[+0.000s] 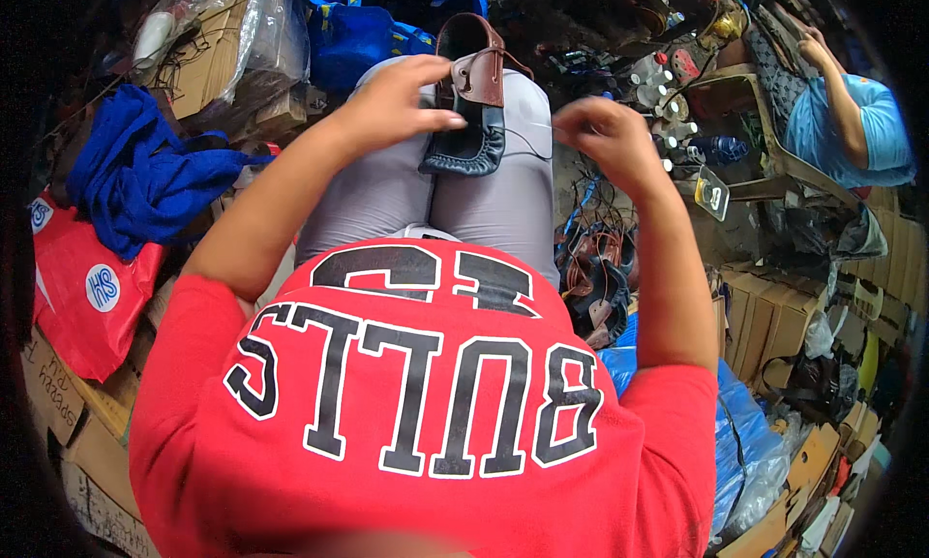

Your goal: Manually stitching the leather components of a shoe upper using a needle and thread.

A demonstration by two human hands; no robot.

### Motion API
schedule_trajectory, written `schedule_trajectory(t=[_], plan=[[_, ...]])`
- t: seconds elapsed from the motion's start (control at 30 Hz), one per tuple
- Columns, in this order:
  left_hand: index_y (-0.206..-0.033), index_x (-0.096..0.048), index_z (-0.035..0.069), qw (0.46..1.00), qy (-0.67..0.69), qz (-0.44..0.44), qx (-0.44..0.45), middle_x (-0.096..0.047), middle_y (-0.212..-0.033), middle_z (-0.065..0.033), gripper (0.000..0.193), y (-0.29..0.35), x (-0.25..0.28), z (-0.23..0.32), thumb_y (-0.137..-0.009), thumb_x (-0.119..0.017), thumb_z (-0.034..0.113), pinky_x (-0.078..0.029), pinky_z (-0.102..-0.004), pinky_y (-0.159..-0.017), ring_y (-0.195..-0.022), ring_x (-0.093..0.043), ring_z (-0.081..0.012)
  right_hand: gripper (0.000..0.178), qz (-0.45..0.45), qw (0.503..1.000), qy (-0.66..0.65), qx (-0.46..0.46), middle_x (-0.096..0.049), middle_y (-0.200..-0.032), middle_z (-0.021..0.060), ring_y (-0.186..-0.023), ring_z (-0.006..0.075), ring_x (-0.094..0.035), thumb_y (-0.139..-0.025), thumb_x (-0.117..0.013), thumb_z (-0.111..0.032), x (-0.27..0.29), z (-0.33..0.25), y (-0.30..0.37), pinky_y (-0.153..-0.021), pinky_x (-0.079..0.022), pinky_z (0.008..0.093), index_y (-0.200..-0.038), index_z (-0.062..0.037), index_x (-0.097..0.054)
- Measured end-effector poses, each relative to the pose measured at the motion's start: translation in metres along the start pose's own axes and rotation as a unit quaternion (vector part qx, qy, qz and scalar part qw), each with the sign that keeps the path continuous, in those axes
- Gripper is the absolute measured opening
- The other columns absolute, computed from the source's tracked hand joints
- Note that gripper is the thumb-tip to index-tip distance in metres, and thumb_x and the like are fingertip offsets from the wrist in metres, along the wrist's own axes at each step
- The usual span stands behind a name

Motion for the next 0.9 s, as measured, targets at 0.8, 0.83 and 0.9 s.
schedule_trajectory(t=[0.8,0.83,0.9], plan=[[-0.101,-0.069,0.004,0.961,0.182,-0.206,-0.013,-0.060,-0.107,-0.0066,0.026,-0.033,-0.051,0.006,-0.076,-0.070,0.009,-0.043,-0.0278,-0.091,-0.096,-0.059,-0.0190,0.021,-0.019,0.994,-0.100,0.031,-0.055,-0.082,-0.0013,-0.074,0.0078,-0.054,-0.072,-0.067,0.007,-0.050,0.009,-0.011,-0.067,-0.045,0.0222,-0.089,-0.0064,-0.071],[-0.101,-0.069,0.004,0.961,0.183,-0.206,-0.013,-0.060,-0.107,-0.0066,0.026,-0.033,-0.049,0.007,-0.076,-0.070,0.009,-0.043,-0.0278,-0.091,-0.096,-0.059,-0.0190,0.023,-0.010,0.996,-0.091,0.023,-0.055,-0.081,-0.0010,-0.074,0.0082,-0.055,-0.072,-0.067,0.007,-0.050,0.009,-0.009,-0.067,-0.046,0.0228,-0.090,-0.0069,-0.071],[-0.104,-0.068,0.005,0.961,0.143,-0.234,-0.018,-0.060,-0.109,-0.0083,0.027,-0.030,-0.049,0.009,-0.077,-0.068,0.009,-0.043,-0.0278,-0.092,-0.100,-0.059,-0.0206,0.024,-0.001,0.997,-0.067,0.040,-0.056,-0.081,0.0005,-0.075,0.0098,-0.057,-0.072,-0.067,0.006,-0.050,0.001,-0.006,-0.067,-0.046,0.0236,-0.091,-0.0081,-0.071]])
Point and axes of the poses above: each hand's wrist, its own y-axis away from the middle knuckle, its own x-axis out of the back of the hand, z = x × y, the point moved 8 cm from there along -y, towards the middle knuckle
